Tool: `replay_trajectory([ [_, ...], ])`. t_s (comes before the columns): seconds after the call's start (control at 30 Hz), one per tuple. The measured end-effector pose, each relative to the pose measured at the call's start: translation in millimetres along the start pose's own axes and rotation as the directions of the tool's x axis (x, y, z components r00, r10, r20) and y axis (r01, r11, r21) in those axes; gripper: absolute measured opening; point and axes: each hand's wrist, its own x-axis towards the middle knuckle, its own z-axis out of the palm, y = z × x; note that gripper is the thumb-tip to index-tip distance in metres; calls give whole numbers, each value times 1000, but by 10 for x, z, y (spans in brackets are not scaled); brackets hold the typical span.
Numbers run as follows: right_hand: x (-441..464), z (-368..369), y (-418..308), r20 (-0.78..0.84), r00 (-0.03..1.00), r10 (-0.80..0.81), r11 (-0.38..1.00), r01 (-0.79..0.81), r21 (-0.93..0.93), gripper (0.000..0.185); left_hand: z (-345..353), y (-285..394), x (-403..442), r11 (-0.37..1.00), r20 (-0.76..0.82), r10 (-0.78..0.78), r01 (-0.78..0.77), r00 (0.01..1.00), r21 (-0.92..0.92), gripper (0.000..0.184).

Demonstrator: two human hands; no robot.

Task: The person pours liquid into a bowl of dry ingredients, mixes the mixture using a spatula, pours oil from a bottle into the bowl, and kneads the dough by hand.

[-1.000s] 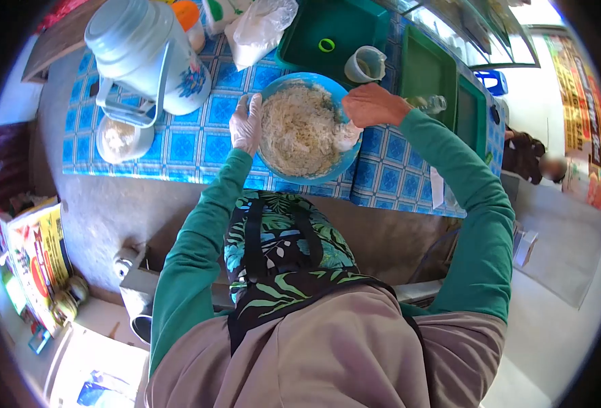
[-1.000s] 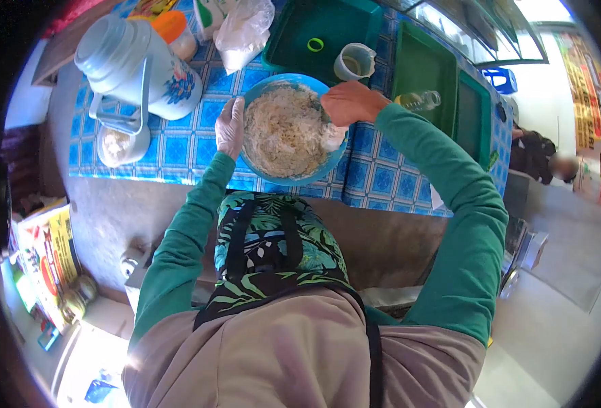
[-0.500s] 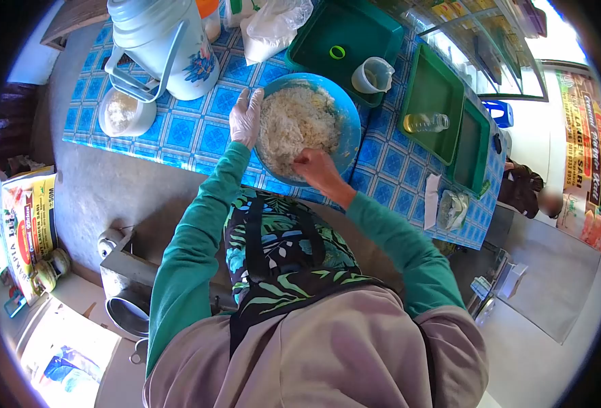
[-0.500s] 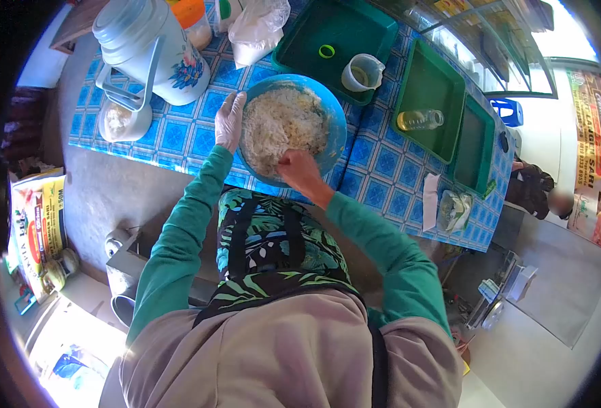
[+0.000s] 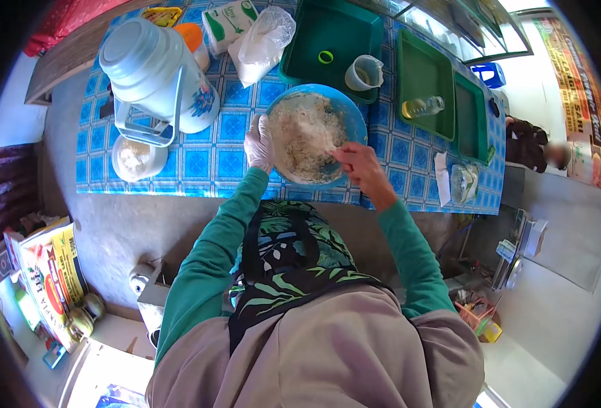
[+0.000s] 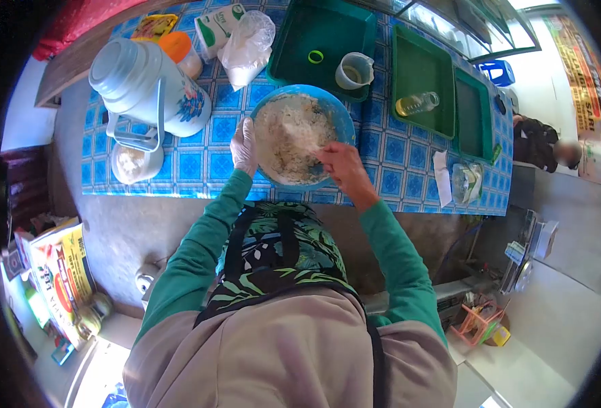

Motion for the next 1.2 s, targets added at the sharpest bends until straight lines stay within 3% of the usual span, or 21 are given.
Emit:
replay_trajectory([
  [0.03,-28,6,21,-6,1000,1,1000,-1,5,15,13,-37,6,999,5,30,-30,1000,-38,52],
  [0.07,-28,18,65,-121,948,-294,914,242,-324,13,19,-79,20,995,6,59,-58,998,-76,50],
  [0.1,-11,44,114,-129,805,-579,673,383,-633,12,12,-70,27,995,21,82,-81,996,-52,47],
  [0.13,50,138,151,-143,806,-575,681,374,-629,12,2,-25,16,995,36,82,-80,996,-51,47],
  [0.2,273,416,201,-54,616,-786,223,200,-954,11,-3,59,-15,993,62,18,-10,998,-115,47],
  [0.33,550,669,135,-81,613,-786,303,267,-915,11,-25,-10,35,985,132,-64,83,989,-150,53],
  [0.43,259,458,-61,-65,635,-770,270,232,-934,13,-22,0,101,999,110,25,-22,994,-26,51],
  [0.53,-184,268,-100,-14,575,-818,176,226,-958,11,-49,185,291,991,151,72,-88,986,97,49],
  [0.6,-267,175,-53,-149,671,-727,222,25,-975,8,-66,371,483,962,358,-26,-74,934,264,46],
  [0.67,-125,188,48,-208,658,-724,247,-34,-968,11,81,129,678,972,373,20,-104,928,209,45],
  [0.73,97,198,203,-257,647,-718,272,-80,-959,16,165,16,795,1000,473,-13,11,881,8,52],
  [0.8,389,180,275,-307,500,-810,344,-19,-939,17,122,106,823,999,496,-38,50,868,-10,55],
  [0.83,516,138,284,-292,505,-812,336,-4,-942,17,82,209,813,996,536,-62,89,842,-26,58],
  [0.9,780,-25,222,-192,476,-858,332,229,-915,12,-2,428,787,997,527,-79,71,846,36,62],
  [0.97,1037,-206,-45,64,416,-907,165,492,-855,9,-3,394,792,993,524,-104,61,845,99,66],
  [1.03,1242,-218,-462,311,427,-849,93,700,-708,14,74,88,997,951,506,-224,74,833,300,75],
  [1.07,1266,-147,-688,440,448,-778,46,740,-671,12,150,-149,1085,950,494,-230,83,839,302,75],
  [1.1,1278,-32,-886,563,453,-691,4,781,-625,10,228,-415,1169,979,504,-192,130,842,156,78],
  [1.13,1307,91,-1006,575,446,-686,1,791,-612,10,210,-422,1143,985,498,-175,153,849,84,80],
  [1.2,1349,346,-1133,828,309,-468,-264,845,-465,8,127,-102,966,960,545,-161,259,823,-107,84],
])
